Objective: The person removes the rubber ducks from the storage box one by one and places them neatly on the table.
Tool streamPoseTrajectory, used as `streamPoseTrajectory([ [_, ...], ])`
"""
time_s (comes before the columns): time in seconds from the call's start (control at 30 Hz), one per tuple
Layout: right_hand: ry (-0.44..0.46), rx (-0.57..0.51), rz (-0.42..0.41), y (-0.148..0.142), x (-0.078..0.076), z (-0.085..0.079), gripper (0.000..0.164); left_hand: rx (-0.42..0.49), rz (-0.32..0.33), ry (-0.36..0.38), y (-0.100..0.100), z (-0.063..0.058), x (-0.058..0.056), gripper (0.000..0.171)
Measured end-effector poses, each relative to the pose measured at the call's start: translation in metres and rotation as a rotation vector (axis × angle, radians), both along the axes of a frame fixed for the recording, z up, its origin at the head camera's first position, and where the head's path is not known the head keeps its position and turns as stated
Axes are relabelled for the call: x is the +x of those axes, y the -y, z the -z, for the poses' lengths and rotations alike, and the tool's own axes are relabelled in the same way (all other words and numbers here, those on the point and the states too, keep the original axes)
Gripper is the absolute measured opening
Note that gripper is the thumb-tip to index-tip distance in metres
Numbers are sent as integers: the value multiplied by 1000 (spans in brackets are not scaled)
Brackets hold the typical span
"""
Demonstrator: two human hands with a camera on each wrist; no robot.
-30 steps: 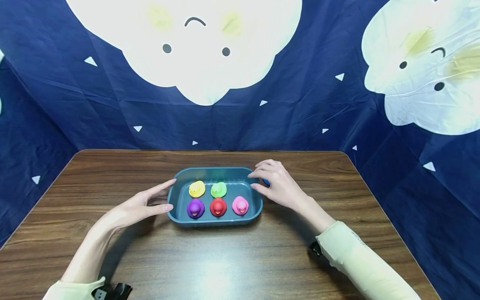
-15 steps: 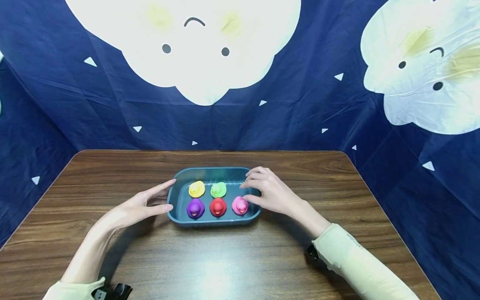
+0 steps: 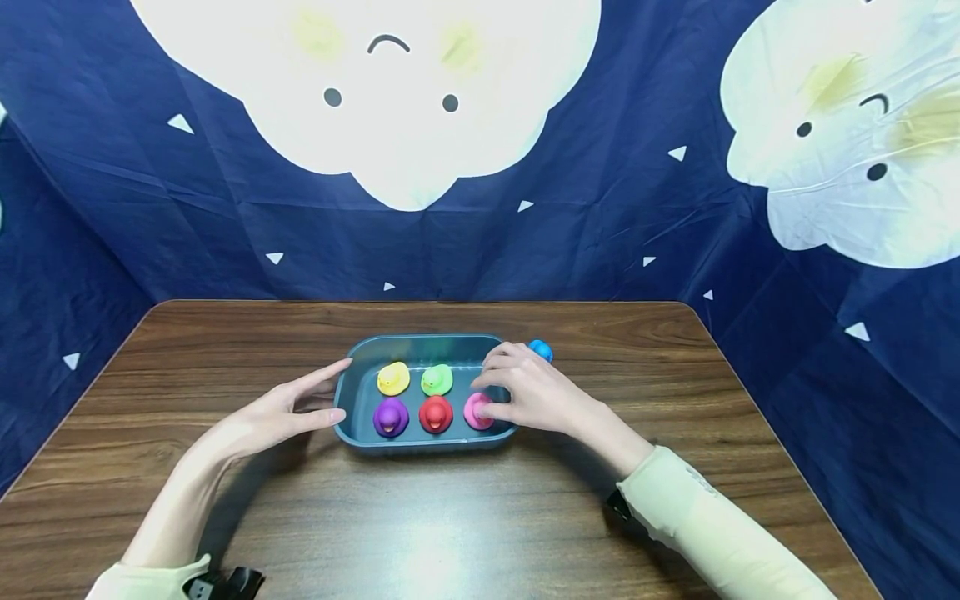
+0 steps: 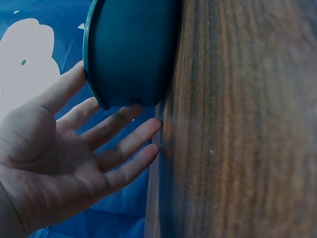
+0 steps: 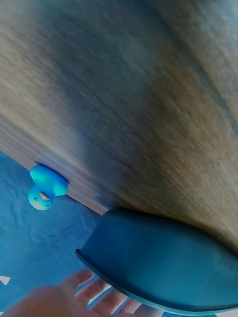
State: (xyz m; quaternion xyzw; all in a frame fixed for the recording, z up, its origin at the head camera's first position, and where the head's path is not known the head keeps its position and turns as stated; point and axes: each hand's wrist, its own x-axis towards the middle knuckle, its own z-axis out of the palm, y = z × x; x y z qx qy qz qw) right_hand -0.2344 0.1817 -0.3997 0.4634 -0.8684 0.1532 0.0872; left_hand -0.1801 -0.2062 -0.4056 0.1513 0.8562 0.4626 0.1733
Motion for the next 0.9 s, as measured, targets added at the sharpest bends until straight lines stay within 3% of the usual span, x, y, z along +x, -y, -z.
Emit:
streamPoseTrajectory([
  [0.5,8,79,-32,5,0,1,27,-4,0,3,0,0,-1,79],
  [0.9,50,157,24,9,0,-1,31,-14,-4,5,0,0,-1,79],
])
